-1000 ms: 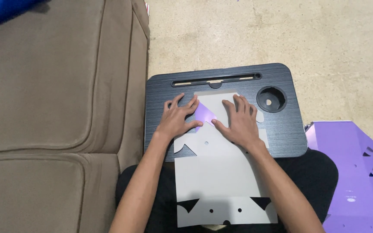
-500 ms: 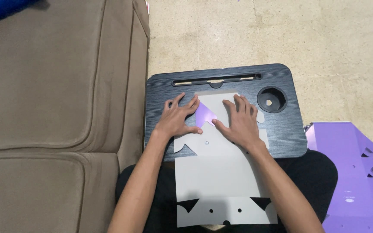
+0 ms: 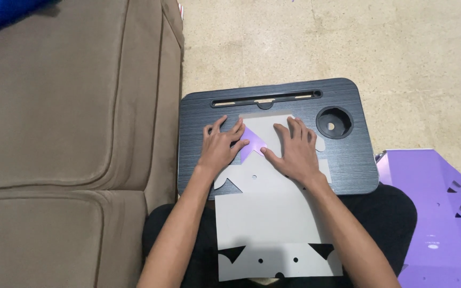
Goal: The person assembles a purple cardboard box by folding its flaps and tucking them into slots. They then place the completed box aside and begin folding another flat purple cardboard piece into a box shape on a small lap desk.
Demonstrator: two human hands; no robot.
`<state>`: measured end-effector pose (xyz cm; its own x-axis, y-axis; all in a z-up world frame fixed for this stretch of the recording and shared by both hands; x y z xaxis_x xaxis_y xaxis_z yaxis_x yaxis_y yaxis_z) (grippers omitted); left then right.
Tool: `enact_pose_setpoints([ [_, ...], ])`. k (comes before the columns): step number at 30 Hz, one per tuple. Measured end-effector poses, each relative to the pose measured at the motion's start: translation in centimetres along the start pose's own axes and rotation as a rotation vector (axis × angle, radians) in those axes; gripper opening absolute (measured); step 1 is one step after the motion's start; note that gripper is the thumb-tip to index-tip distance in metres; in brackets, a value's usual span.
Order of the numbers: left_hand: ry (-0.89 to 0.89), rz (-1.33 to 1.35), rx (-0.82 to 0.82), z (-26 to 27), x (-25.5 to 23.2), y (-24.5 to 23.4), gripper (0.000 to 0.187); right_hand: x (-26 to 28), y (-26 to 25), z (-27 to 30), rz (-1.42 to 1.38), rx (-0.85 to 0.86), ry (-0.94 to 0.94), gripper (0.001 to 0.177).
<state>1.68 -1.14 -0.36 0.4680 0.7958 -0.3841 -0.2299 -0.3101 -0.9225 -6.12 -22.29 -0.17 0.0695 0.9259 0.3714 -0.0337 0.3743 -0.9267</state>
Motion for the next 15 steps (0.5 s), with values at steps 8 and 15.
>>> enact_pose_setpoints([
  [8,0.014,-0.001,0.117,0.3,-0.5,-2.0,0.068,0.1,-0.1,0.0,-0.016,0.010,0.005,0.083],
  [15,0.020,-0.071,0.252,0.8,-1.4,-3.5,0.095,0.3,-0.3,0.2,-0.029,0.004,0.004,0.083],
])
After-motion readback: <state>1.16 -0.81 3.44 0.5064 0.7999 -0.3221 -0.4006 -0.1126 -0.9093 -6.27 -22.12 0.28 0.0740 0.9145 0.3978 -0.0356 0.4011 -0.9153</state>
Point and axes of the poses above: each hand's wrist, its own z-axis away from the middle knuckle, its own y-axis out of the palm, x = y × z, the point moved 2 cm from there along -z, towards the middle knuckle
